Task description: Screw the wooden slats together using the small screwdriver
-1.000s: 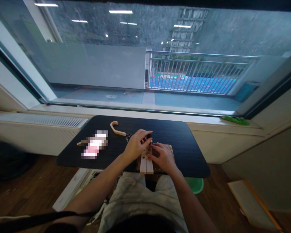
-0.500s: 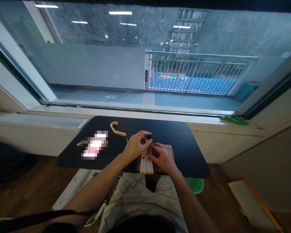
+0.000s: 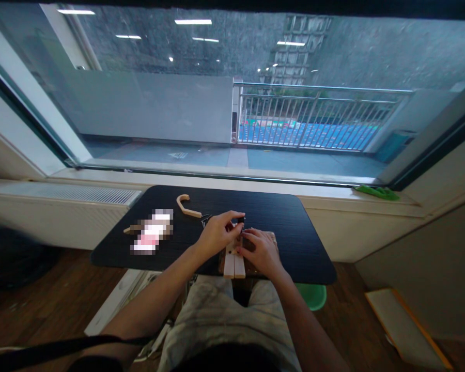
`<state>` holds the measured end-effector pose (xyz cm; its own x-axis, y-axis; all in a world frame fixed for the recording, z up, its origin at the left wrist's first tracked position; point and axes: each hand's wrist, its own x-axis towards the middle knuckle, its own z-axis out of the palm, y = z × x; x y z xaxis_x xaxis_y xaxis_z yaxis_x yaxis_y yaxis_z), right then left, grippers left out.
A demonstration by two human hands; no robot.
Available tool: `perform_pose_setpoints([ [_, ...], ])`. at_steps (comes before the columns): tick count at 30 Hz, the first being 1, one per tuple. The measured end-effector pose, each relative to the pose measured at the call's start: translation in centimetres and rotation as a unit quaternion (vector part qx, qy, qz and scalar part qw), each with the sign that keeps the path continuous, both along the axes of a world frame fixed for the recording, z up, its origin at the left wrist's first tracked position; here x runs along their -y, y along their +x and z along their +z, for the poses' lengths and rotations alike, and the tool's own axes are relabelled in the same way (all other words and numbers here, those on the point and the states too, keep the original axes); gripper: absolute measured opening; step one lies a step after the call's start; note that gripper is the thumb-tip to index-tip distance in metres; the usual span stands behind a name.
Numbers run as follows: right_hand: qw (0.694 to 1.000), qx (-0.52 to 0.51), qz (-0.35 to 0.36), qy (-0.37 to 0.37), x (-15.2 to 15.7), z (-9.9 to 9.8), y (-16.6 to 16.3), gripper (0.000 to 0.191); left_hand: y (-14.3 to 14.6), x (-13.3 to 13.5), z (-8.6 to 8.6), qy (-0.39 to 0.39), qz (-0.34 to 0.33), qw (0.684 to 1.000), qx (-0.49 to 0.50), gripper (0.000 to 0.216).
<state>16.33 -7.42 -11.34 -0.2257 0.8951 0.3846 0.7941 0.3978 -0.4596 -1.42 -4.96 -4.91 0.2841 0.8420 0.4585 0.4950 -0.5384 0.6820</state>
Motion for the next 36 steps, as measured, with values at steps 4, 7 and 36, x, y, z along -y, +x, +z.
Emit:
perform_pose_setpoints([
  [4,1.000,0.007,0.001,0.008,0.0,-0.1,0.0,0.030,0.1,0.0,0.1,-0.002,-0.009,1.000,-0.003,0.029],
  [7,1.000,0.009,0.001,0.009,-0.1,-0.2,0.1,0.031,0.0,0.1,0.3,-0.004,-0.009,1.000,-0.010,0.029],
  [36,1.000,0.016,0.000,-0.001,-0.1,-0.3,0.2,0.032,-0.5,-0.4,1.2,-0.100,-0.112,0.989,0.011,0.028],
])
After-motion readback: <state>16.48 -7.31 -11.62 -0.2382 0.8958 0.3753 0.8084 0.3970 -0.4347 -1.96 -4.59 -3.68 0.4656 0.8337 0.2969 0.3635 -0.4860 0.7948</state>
